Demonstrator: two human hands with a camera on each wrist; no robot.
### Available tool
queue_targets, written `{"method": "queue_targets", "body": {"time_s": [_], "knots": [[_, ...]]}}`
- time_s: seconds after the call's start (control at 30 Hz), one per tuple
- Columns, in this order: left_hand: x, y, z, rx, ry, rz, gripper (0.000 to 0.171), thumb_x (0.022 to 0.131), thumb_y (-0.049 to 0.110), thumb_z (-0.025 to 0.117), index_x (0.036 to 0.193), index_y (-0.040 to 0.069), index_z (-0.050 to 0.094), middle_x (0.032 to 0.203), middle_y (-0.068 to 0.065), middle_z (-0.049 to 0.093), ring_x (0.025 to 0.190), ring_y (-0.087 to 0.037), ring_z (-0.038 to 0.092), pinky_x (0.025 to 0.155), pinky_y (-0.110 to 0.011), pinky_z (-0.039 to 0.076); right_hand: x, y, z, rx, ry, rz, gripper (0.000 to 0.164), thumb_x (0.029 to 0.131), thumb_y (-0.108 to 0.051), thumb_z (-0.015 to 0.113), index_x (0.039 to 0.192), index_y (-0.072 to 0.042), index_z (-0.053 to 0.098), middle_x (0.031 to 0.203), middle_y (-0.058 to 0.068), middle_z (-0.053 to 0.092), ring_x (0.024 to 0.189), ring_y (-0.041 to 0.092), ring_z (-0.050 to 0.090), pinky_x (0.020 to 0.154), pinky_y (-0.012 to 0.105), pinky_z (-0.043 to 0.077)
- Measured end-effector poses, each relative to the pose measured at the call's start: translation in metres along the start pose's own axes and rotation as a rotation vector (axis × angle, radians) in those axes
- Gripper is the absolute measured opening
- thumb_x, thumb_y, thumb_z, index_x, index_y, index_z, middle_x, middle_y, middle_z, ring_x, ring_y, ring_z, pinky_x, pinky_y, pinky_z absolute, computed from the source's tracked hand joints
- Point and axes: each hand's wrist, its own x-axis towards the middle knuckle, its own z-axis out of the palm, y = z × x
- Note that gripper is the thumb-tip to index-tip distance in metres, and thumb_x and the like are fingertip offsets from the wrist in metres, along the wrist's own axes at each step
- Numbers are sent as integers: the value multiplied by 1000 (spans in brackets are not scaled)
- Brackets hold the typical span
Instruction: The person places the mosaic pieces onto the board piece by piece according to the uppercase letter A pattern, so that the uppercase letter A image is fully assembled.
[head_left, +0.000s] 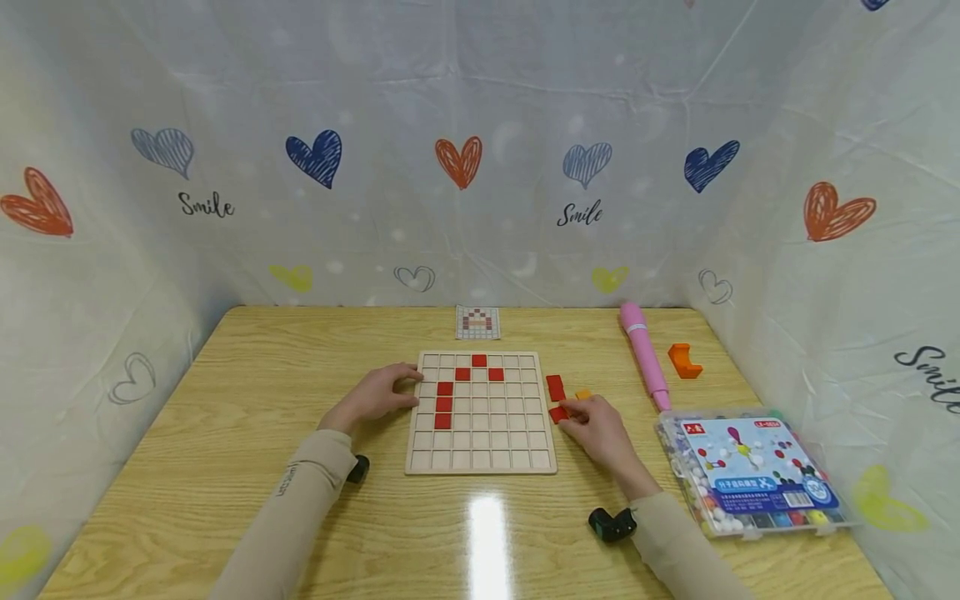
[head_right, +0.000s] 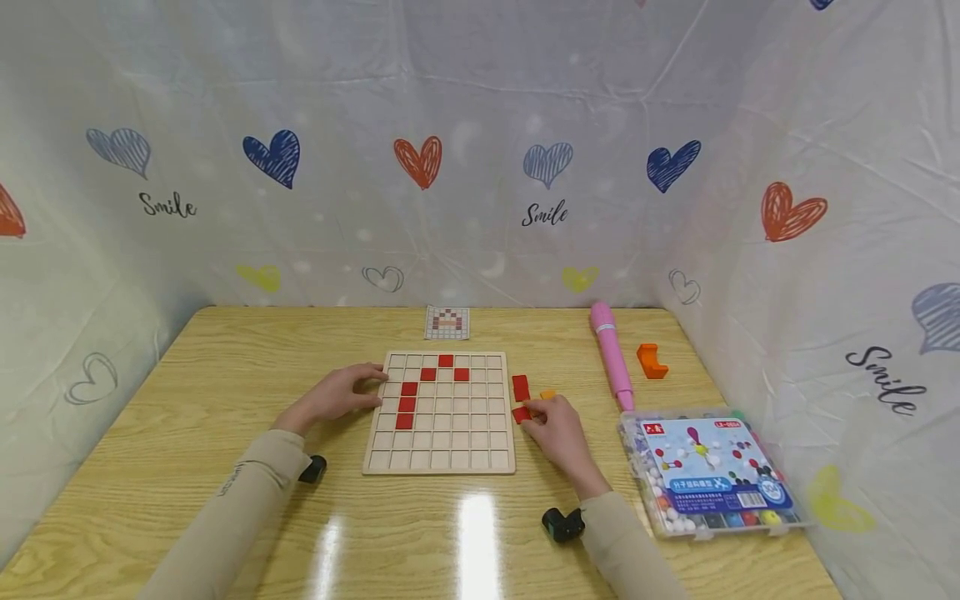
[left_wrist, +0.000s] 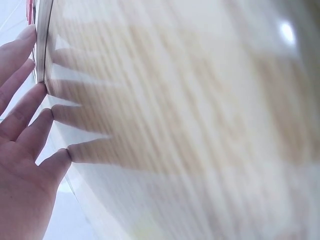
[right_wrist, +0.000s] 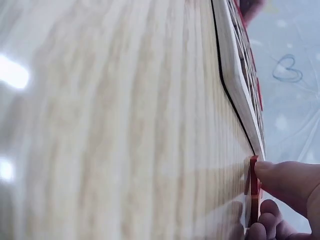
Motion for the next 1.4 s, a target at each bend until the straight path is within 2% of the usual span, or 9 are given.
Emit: {"method": "queue_targets", "body": {"time_s": [0.23,0.5,0.77,0.9,1.13,1.4], "knots": [[1,-2,1,-9,-6,-12,43,91,17,71,131,4,60,149,-18,43,141,-40,30,117,-53,25,-1,1,-3,-79,-15,-77,25,85,-10,76,108,0,73,95,9,61,84,21,55,74,37,49],[2,-3,1,-15,-9,-11,44,90,17,71,131,4,60,149,-18,43,141,-39,30,117,-53,25,-11,2,-13,-97,-45,-27,21,83,-12,77,100,-1,72,94,8,61,84,20,56,77,38,51],[2,-4,1,-11,-5,4,43,91,16,71,130,4,60,148,-19,44,141,-40,31,116,-53,25,-22,6,-24,-137,-82,-35,17,82,-13,79,93,-3,71,85,5,57,75,16,49,69,32,46],[3,-4,1,-12,-6,3,43,91,16,71,130,4,60,148,-19,44,141,-40,31,117,-53,25,-27,7,-29,-129,-103,-21,18,81,-12,78,95,-2,71,88,6,58,77,17,52,71,34,48],[4,-5,2,11,-8,6,43,91,18,71,130,4,61,148,-19,44,141,-40,31,116,-53,26,-30,10,-30,-103,-144,-51,30,84,-17,78,110,-4,70,97,7,57,84,18,53,76,36,49],[3,-5,1,2,-4,14,43,91,17,71,130,4,61,147,-19,44,140,-41,31,116,-54,26,-27,11,-29,-108,-151,-140,16,84,-15,77,98,-9,72,88,1,59,76,13,52,67,28,47]]}}
